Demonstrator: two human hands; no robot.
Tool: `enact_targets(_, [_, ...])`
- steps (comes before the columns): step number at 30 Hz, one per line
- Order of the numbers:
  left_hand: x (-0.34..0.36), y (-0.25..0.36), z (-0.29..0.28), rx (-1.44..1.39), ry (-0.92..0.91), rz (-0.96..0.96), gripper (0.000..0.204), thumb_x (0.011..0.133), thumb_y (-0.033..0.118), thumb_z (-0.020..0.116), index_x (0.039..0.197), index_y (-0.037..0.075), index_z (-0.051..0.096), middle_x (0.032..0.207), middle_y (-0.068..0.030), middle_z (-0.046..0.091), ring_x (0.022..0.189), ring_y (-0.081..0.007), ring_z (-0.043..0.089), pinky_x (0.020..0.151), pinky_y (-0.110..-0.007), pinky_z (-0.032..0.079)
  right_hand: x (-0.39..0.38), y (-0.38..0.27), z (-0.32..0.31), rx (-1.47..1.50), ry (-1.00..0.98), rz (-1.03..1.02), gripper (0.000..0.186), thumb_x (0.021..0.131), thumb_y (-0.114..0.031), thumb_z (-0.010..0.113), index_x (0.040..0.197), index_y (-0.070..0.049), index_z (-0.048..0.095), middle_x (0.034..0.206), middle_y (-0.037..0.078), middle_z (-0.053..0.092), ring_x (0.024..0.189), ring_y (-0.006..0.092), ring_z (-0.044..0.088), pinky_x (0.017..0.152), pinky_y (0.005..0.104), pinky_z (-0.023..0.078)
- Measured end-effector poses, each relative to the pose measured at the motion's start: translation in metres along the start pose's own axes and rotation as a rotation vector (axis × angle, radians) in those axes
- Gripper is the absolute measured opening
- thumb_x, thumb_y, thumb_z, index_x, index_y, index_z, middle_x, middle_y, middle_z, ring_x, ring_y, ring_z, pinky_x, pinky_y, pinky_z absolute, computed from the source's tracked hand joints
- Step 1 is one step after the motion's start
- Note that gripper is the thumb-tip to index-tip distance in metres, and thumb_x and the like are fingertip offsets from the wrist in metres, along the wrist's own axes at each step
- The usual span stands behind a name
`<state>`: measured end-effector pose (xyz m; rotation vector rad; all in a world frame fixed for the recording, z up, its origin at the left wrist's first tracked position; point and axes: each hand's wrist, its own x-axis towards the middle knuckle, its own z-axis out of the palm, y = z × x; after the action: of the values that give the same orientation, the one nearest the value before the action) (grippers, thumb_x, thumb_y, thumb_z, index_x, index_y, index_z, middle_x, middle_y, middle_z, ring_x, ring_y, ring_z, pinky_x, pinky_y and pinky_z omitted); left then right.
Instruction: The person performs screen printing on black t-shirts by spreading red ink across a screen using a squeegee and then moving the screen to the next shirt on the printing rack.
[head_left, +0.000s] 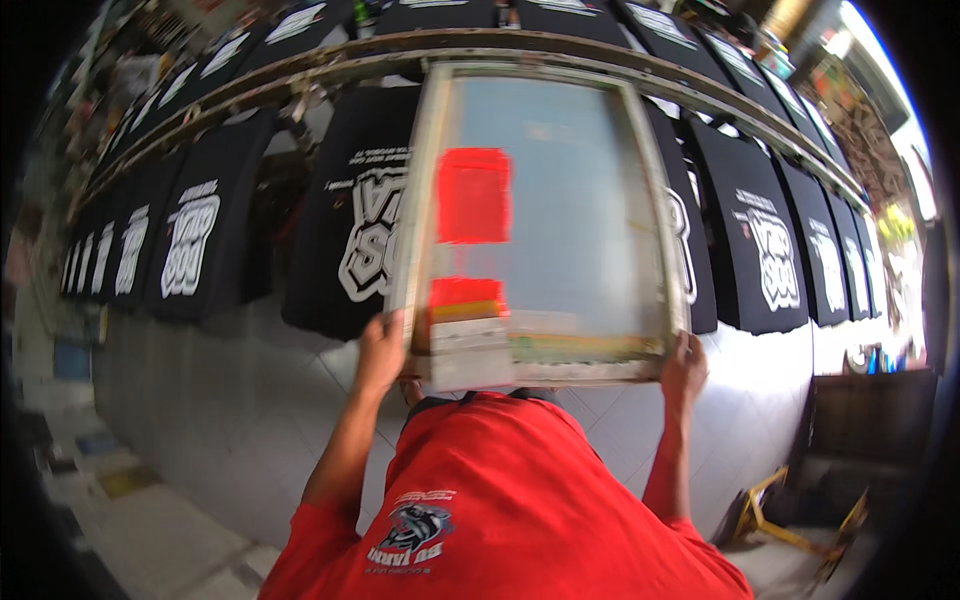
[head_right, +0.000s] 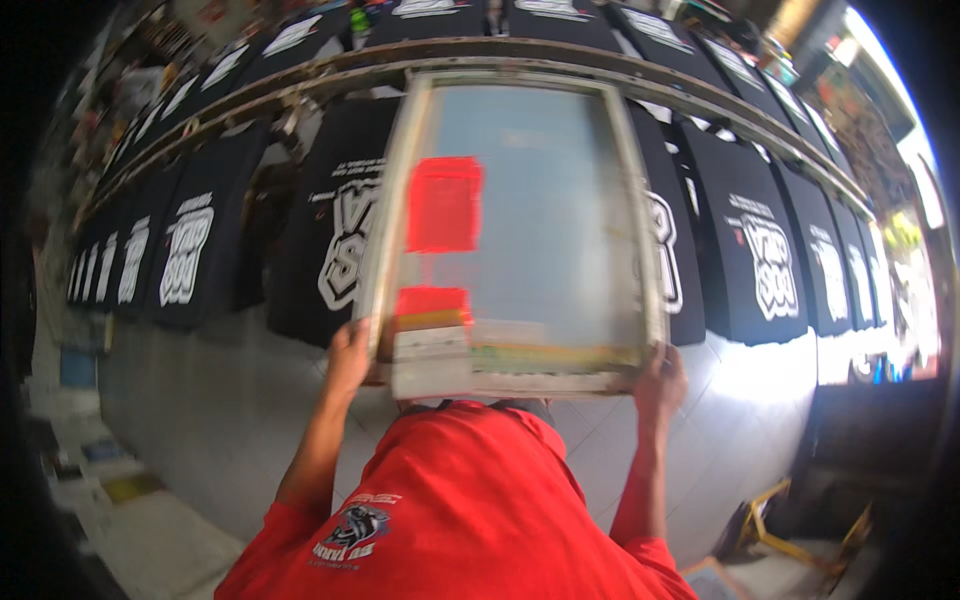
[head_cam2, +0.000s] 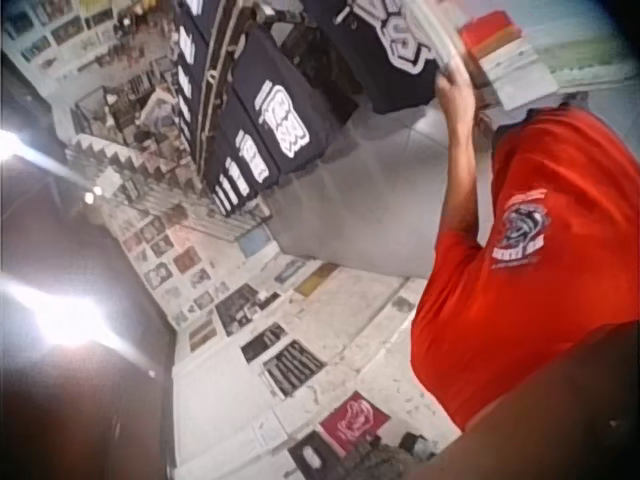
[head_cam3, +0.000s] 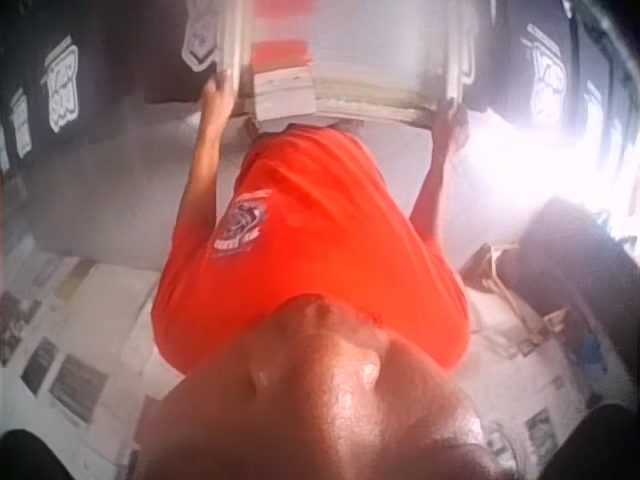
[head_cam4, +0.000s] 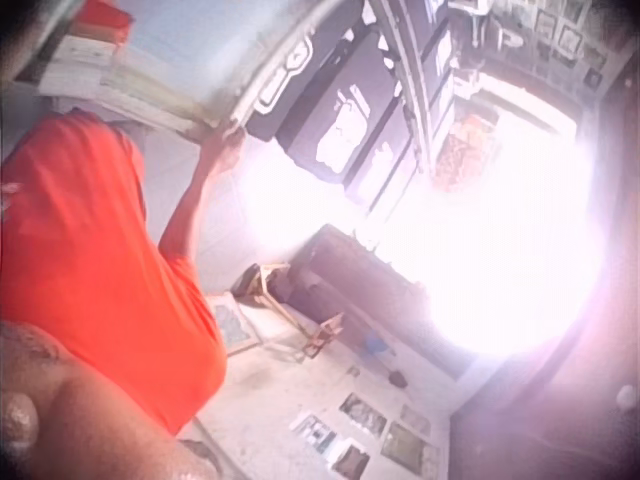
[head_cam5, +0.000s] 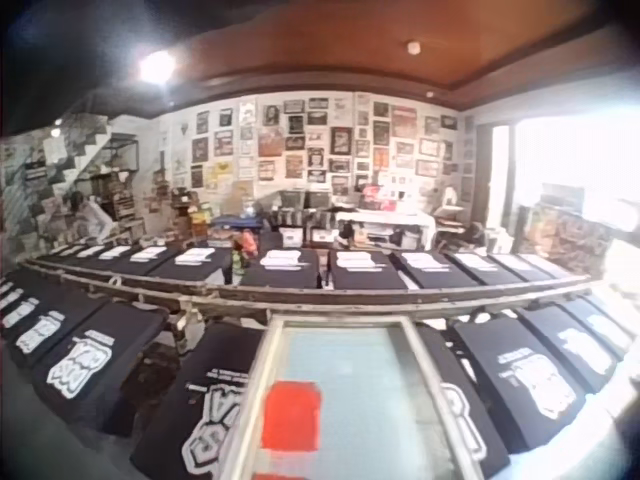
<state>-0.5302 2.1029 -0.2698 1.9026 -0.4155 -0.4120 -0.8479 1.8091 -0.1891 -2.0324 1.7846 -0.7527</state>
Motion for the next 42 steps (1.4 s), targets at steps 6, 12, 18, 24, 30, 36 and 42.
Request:
enact_targets(6, [0.038, -0.09, -0.166, -0.048, 0.055, -0.091, 0.046, 0.099, 0.037, 0.046, 0.108, -0.006, 0.06, 0.094, -0.0104, 0.063, 0.084, -0.0167, 0.055, 0.077, -0.033, 0.045, -0.121, -0.094, 0.098, 0.051, 0.025, -0.112, 0.031, 0.091, -0.032, 0.058, 0.1, -0.004, 0.065, 0.083, 0.021, 0.066, 0.078, 0.0403, 0.065, 0.066, 0.046, 0.048])
enact_targets(12, [0.063, -0.118, -0.237, -0.027, 0.043, -0.093, 0.049, 0.099, 0.039, 0.045, 0.112, -0.005, 0.059, 0.101, -0.0125, 0.064, 0.092, -0.0201, 0.057, 0.083, -0.033, 0.044, -0.178, -0.142, 0.141, 0.053, 0.007, -0.098, 0.032, 0.09, -0.034, 0.057, 0.1, -0.005, 0.066, 0.083, 0.02, 0.066, 0.079, 0.0406, 0.063, 0.07, 0.0488, 0.048])
enact_targets(18, [0.084, -0.144, -0.243, 0.017, 0.021, -0.072, 0.048, 0.098, 0.038, 0.046, 0.11, -0.007, 0.059, 0.099, -0.0171, 0.066, 0.091, -0.0237, 0.061, 0.081, -0.035, 0.046, -0.187, -0.154, 0.16, 0.071, 0.063, -0.117, 0.032, 0.09, -0.032, 0.058, 0.099, -0.003, 0.066, 0.084, 0.022, 0.066, 0.079, 0.0408, 0.064, 0.07, 0.0469, 0.049])
enact_targets(24, [0.096, -0.15, -0.234, -0.004, 0.005, -0.042, 0.049, 0.097, 0.04, 0.048, 0.105, -0.007, 0.059, 0.092, -0.0201, 0.066, 0.086, -0.0285, 0.063, 0.078, -0.039, 0.047, -0.185, -0.153, 0.163, 0.051, 0.025, -0.072, 0.032, 0.09, -0.032, 0.058, 0.1, -0.002, 0.066, 0.083, 0.023, 0.066, 0.079, 0.0408, 0.064, 0.069, 0.0453, 0.049])
enact_targets(30, [0.091, -0.132, -0.229, 0.07, 0.01, -0.099, 0.048, 0.096, 0.039, 0.049, 0.099, -0.007, 0.06, 0.084, -0.0218, 0.065, 0.077, -0.0324, 0.063, 0.071, -0.04, 0.047, -0.178, -0.155, 0.164, 0.06, 0.06, -0.091, 0.033, 0.091, -0.031, 0.058, 0.101, -0.001, 0.066, 0.086, 0.024, 0.066, 0.081, 0.0407, 0.064, 0.07, 0.0452, 0.048])
enact_targets(36, [0.095, -0.139, -0.225, 0.093, -0.01, -0.109, 0.047, 0.096, 0.038, 0.048, 0.098, -0.008, 0.058, 0.083, -0.0229, 0.064, 0.076, -0.0355, 0.062, 0.069, -0.042, 0.046, -0.175, -0.147, 0.168, 0.069, 0.038, -0.08, 0.032, 0.092, -0.031, 0.057, 0.102, -0.002, 0.066, 0.086, 0.023, 0.066, 0.083, 0.0399, 0.064, 0.071, 0.0442, 0.048])
enact_targets(42, [0.096, -0.141, -0.221, 0.085, -0.014, -0.118, 0.046, 0.097, 0.037, 0.048, 0.098, -0.008, 0.057, 0.085, -0.0248, 0.063, 0.078, -0.0376, 0.062, 0.07, -0.043, 0.046, -0.172, -0.137, 0.179, 0.002, 0.013, -0.071, 0.03, 0.093, -0.032, 0.055, 0.105, -0.006, 0.065, 0.087, 0.022, 0.067, 0.083, 0.04, 0.065, 0.072, 0.045, 0.048])
